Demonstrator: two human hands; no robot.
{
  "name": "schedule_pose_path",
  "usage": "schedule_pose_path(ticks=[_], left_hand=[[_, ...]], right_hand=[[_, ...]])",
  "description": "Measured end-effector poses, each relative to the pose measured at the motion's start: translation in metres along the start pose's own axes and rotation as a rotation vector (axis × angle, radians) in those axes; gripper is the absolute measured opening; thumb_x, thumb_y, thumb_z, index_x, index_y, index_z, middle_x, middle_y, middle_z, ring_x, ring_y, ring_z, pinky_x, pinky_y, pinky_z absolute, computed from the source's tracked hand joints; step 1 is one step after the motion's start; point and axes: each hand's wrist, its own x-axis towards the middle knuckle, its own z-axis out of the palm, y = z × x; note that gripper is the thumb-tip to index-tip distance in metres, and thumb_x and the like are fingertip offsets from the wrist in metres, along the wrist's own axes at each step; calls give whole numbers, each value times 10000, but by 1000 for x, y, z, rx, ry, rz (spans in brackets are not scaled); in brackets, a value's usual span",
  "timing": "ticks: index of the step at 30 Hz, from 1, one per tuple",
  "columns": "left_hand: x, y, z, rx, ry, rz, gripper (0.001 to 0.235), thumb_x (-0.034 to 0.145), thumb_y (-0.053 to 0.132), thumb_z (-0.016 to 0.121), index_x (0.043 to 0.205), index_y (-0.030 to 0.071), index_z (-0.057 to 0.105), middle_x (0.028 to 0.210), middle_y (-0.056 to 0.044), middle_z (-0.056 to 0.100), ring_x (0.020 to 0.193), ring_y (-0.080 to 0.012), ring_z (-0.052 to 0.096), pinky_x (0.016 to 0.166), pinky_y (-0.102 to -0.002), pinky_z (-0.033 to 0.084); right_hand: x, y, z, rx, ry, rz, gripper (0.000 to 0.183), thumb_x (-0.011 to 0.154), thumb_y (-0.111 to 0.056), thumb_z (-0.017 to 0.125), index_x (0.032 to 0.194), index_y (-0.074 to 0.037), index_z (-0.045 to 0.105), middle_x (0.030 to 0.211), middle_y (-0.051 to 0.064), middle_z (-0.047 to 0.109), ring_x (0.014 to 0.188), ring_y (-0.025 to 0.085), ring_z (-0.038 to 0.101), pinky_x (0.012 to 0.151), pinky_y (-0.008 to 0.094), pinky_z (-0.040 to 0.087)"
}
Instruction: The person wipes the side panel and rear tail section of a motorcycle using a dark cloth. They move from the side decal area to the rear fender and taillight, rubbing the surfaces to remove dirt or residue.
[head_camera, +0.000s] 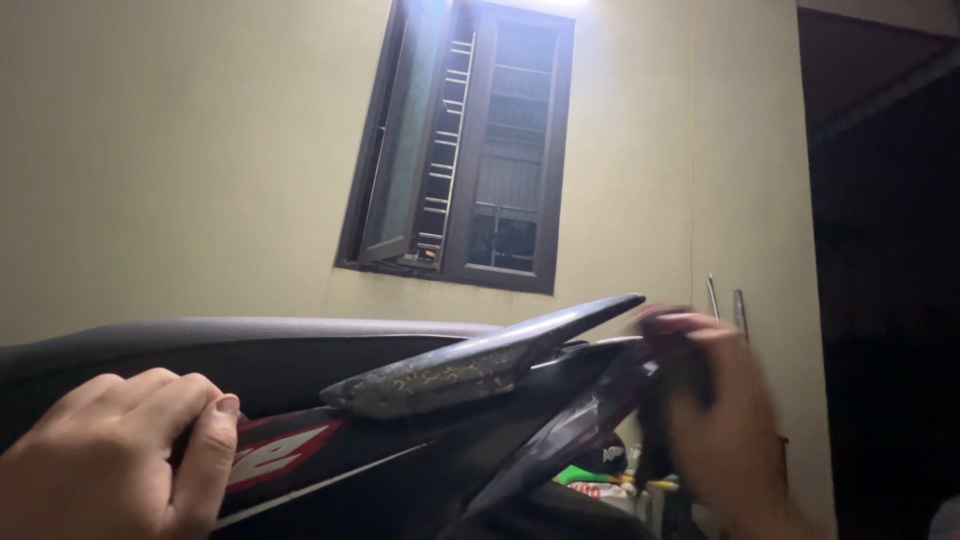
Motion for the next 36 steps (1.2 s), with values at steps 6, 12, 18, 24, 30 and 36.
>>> schedule_pose_path(ticks=[6,12,18,24,30,36], left_hand=[[-2,4,-11,89,-44,-45,360,1125,587,521,919,423,766,900,201,758,1124,-151,768,934,-373,626],[3,0,-22,18,-90,72,381,1119,525,524,985,335,825,1011,95,840,1138,-253,787,1105,-435,633],[2,6,-35,-41,-104,73,390,1138,489,518,1039,353,870,1037,108,882,1150,-260,795,1144,-431,609],[2,8,-38,-18,-80,117,367,1129,460,552,1029,262,844,1068,29,873,1140,-324,777,1137,-479,623],[0,26,-60,-4,-80,44,372,1145,456,555,1054,262,860,1122,39,874,1196,-310,773,1051,-524,654],[-2,29,-75,-68,-193,5,404,1147,449,526,1070,266,878,1136,39,888,1262,-288,754,1066,-528,639]], right_hand=[[-14,53,45,-150,-66,883,752,1096,-206,554,1837,-335,566,1525,248,771,1322,520,793,1091,604,573],[-87,-145,91,447,483,965,860,1000,-444,685,1826,-234,563,1762,151,704,1604,377,645,1311,515,445],[-73,-173,67,318,396,767,788,963,-428,652,1742,-310,627,1697,78,731,1514,373,689,1250,514,464],[24,-44,57,590,634,1287,331,1055,-495,711,1139,-220,874,1143,-51,885,985,146,843,822,363,647],[-92,-96,105,210,297,1225,447,1047,-269,678,1455,-440,607,1094,81,843,965,344,877,854,508,705],[-43,-174,77,147,355,1217,659,1112,-636,687,1660,-274,622,1485,170,828,1307,482,813,1073,629,590]])
